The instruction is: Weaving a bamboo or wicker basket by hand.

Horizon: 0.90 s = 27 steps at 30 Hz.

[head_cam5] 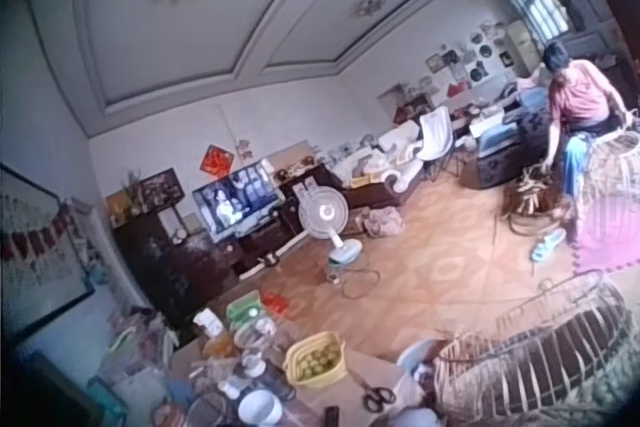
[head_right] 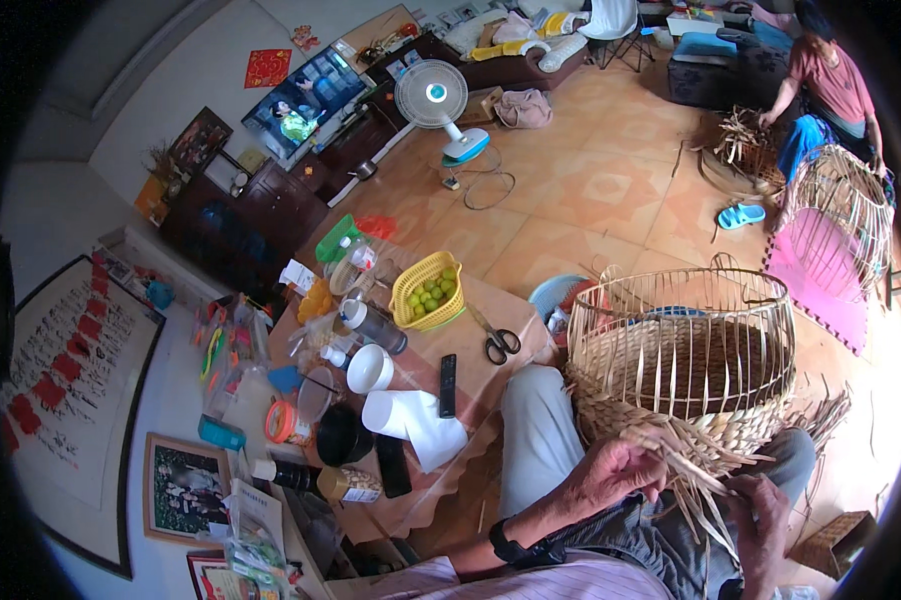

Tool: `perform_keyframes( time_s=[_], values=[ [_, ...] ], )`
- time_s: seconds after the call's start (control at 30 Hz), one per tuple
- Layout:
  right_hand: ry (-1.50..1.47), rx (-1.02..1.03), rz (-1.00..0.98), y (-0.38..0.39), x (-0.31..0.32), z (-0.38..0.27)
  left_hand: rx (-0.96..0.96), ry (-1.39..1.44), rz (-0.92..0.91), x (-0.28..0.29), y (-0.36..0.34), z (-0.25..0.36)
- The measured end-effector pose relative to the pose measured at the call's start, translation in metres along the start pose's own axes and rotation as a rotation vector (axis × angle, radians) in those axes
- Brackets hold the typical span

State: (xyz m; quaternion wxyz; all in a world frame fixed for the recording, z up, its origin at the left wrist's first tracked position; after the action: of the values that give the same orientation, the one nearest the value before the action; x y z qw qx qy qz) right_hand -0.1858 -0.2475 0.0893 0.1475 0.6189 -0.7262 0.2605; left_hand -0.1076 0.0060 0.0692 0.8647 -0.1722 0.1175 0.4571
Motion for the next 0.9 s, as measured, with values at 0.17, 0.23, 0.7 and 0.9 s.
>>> perform_keyframes(
  time_s=[0.17,0.23,0.7,0.9],
  values=[
    [0.067,-0.077,-0.091,-0.009,-0.006,0.01,0.11,0.026,0.086,0.021,0.003,-0.007],
    [0.146,-0.041,-0.061,-0.014,-0.004,0.009,0.097,-0.077,0.073,0.021,0.002,-0.007],
    [0.052,0.072,-0.159,-0.035,-0.07,-0.046,0.077,-0.565,0.108,0.003,0.001,-0.019],
    [0.155,0.057,-0.23,-0.014,-0.071,-0.023,0.187,-0.626,-0.01,0.012,0.014,-0.019]
  ],
)
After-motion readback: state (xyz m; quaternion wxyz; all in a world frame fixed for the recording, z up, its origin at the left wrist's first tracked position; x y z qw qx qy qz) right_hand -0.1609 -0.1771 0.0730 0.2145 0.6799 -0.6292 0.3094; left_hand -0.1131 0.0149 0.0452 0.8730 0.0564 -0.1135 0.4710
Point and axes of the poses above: each hand's wrist, its own y-axis away from the middle knuckle, its own x-axis out of the back of the hand, z = x × y, the point moved 2 cm from there along -y, towards the middle knuckle, and after that the axes turned 7 degrees about -x, right-handed, at the moved point
